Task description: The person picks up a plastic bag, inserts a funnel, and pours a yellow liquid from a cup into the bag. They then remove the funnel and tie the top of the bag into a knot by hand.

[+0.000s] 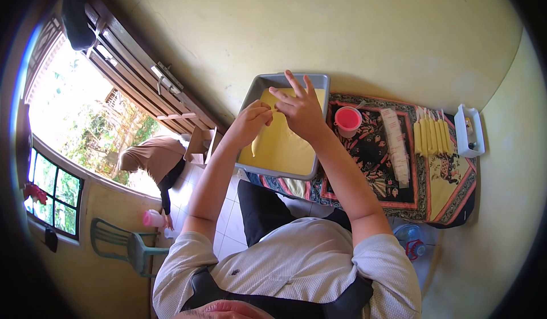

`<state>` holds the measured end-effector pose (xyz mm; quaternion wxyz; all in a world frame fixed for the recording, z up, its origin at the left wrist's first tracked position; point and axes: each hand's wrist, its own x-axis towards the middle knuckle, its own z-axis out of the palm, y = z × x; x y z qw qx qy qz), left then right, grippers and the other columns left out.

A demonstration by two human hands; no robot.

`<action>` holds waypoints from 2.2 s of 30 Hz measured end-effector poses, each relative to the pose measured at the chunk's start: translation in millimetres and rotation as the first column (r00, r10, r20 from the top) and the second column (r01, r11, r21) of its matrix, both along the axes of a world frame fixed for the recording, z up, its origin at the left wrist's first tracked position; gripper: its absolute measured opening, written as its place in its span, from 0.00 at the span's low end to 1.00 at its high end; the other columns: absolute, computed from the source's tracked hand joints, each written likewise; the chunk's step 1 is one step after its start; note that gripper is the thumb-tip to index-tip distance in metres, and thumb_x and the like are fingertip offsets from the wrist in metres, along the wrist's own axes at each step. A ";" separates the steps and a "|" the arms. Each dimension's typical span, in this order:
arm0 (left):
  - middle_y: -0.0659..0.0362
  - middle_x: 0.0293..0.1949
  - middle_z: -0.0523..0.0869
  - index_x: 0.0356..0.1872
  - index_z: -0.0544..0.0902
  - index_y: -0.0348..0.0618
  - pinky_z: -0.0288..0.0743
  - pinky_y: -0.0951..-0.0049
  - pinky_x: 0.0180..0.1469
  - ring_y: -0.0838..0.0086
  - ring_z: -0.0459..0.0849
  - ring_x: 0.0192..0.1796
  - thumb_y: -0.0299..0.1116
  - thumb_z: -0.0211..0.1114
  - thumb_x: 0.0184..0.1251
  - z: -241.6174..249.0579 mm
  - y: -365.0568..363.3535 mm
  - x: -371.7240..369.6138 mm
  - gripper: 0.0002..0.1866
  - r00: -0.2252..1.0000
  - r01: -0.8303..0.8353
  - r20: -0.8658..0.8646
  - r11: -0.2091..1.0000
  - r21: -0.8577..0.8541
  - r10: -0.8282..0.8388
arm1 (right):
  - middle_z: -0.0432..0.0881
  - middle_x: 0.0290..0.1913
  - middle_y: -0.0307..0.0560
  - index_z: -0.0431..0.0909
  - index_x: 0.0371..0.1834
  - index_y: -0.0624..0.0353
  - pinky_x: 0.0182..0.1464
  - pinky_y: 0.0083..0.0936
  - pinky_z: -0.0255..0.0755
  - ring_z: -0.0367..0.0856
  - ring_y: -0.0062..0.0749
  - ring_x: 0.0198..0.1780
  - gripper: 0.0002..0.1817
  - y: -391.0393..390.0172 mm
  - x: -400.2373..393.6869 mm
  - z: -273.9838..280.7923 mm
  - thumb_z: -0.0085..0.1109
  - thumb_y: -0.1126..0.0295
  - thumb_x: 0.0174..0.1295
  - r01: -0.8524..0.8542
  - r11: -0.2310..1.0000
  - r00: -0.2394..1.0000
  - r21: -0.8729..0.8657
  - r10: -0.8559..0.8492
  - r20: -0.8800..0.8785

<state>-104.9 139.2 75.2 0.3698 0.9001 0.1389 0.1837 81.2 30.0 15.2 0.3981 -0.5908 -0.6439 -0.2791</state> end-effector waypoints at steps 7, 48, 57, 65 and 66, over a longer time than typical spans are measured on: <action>0.53 0.45 0.79 0.32 0.80 0.35 0.73 0.67 0.58 0.64 0.80 0.49 0.37 0.58 0.84 -0.1 -5.5 -3.6 0.18 1.000 0.004 0.007 1.000 0.014 -0.004 | 0.91 0.68 0.29 0.92 0.34 0.49 0.83 0.69 0.56 0.68 0.52 0.86 0.04 -2.3 5.3 -3.0 0.73 0.68 0.67 0.009 1.000 1.000 0.017 -0.009 0.006; 0.50 0.52 0.85 0.41 0.89 0.36 0.75 0.63 0.63 0.59 0.84 0.57 0.34 0.60 0.84 1.3 7.9 -29.7 0.14 0.992 0.077 0.117 0.979 -0.186 -0.056 | 0.93 0.40 0.34 0.93 0.34 0.47 0.79 0.58 0.66 0.87 0.38 0.62 0.05 -3.4 -3.6 57.4 0.69 0.69 0.63 -0.258 0.963 0.965 -0.076 0.260 0.030; 0.62 0.59 0.84 0.53 0.87 0.52 0.78 0.43 0.73 0.67 0.86 0.59 0.29 0.73 0.66 16.5 23.2 -1.4 0.15 0.774 -0.419 0.576 0.467 0.778 -0.265 | 0.89 0.34 0.38 0.92 0.34 0.49 0.69 0.45 0.75 0.86 0.36 0.52 0.01 -2.7 0.0 123.5 0.74 0.69 0.61 -0.252 0.916 0.936 -0.312 0.312 0.161; 0.67 0.48 0.90 0.46 0.91 0.53 0.84 0.61 0.68 0.74 0.89 0.55 0.31 0.76 0.59 95.2 12.0 8.3 0.13 0.754 0.106 -0.034 0.070 0.992 -0.656 | 0.90 0.35 0.44 0.89 0.39 0.55 0.48 0.36 0.82 0.90 0.37 0.41 0.02 5.1 26.7 92.3 0.73 0.73 0.66 -0.534 0.819 0.824 -0.213 0.446 -0.349; 0.66 0.46 0.90 0.45 0.90 0.51 0.85 0.61 0.67 0.72 0.89 0.54 0.31 0.75 0.60 101.1 11.4 10.6 0.11 0.742 0.182 -0.080 0.085 0.980 -0.666 | 0.91 0.35 0.44 0.88 0.39 0.56 0.48 0.33 0.82 0.90 0.35 0.41 0.02 2.1 29.2 88.9 0.73 0.74 0.67 -0.580 0.787 0.772 -0.211 0.449 -0.450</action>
